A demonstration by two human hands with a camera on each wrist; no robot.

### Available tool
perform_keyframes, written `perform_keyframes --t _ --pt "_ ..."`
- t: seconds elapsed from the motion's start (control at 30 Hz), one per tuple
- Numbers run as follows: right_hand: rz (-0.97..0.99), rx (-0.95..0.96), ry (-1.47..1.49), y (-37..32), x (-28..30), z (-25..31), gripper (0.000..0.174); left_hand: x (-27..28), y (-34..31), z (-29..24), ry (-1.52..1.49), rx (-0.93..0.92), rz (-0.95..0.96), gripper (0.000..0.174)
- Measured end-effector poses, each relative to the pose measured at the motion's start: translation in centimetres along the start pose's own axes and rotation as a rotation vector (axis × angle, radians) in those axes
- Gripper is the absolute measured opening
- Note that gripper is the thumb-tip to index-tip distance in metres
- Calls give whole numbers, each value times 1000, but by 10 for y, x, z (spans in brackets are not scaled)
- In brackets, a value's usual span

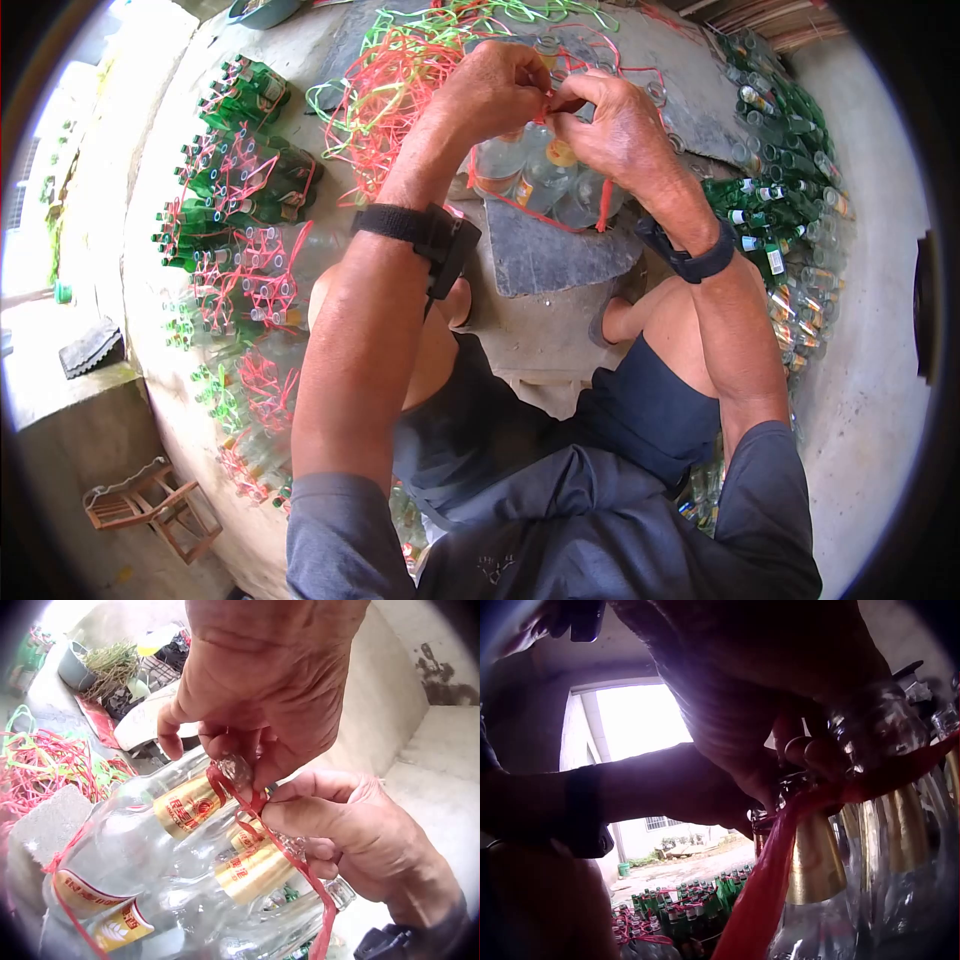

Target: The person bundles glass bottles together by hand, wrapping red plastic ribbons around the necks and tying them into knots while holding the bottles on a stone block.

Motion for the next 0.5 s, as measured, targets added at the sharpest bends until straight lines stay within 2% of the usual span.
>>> perform_keyframes --t 0.17,0.27,0.33,0.47,0.5 --pt "-16 17 -10 -1 1 2 16 2 -1 -3 7 -15 -37 13" --pt "-48 97 -42 -2 3 10 15 3 -4 -3 -40 40 -34 15" --pt "-44 142 -75 -4 2 13 16 6 -3 -2 -15 15 -74 25" --pt "-37 162 -100 -6 1 21 13 7 0 -3 11 -7 -92 26" --pt "-41 220 -153 -6 0 27 10 7 0 -3 45 22 -67 25"
Point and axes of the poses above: each hand's wrist, its own y-axis towards the middle knuckle, its own x-axis out of the back of the hand, z = x × y, the point moved 9 cm from there along y, towards the middle knuckle, and after that the axes turned 12 degrees about y, right-handed, at the moved point
